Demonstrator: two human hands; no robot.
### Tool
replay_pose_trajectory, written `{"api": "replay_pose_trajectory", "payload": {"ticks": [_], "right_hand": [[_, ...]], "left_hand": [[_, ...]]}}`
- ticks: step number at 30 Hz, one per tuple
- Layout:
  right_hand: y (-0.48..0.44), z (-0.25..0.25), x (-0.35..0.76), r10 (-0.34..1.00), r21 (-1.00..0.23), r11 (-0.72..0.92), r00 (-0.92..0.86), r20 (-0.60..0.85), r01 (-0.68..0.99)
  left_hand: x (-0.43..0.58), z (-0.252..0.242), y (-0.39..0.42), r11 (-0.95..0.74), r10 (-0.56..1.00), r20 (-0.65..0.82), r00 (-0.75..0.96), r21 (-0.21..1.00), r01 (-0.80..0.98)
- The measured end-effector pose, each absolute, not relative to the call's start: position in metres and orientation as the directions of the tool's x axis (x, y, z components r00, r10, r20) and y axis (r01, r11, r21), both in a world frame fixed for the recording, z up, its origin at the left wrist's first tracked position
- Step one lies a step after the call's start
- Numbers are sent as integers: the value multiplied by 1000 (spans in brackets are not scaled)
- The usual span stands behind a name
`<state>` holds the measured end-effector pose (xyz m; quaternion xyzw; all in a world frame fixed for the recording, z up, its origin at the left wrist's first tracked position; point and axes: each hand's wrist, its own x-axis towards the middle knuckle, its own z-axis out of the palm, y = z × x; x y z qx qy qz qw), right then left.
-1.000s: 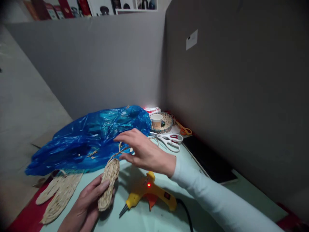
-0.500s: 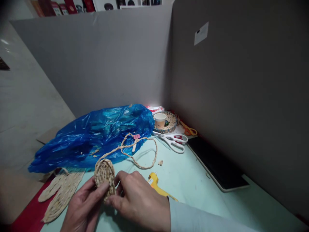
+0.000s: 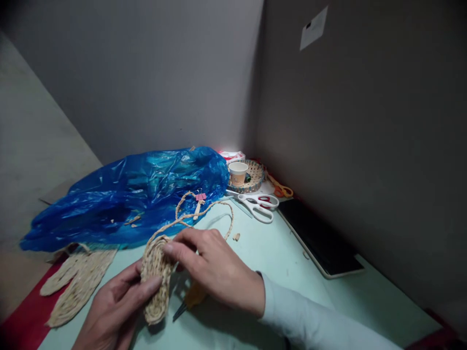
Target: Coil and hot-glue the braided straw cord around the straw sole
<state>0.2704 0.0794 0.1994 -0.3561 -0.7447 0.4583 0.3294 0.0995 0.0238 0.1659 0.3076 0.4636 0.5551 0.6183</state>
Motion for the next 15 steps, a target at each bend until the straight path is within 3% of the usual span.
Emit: {"api": "replay_pose_trajectory", "payload": {"ticks": [10,15], "right_hand": [[73,180,260,911,-952,289,-333,242,98],[77,181,266,897,-942,302,-378,230,144]], "left_hand": [[100,165,22,145,986,-155,-58,977,-154],[100,167,23,164,985,-172,-31,972,-168]]}}
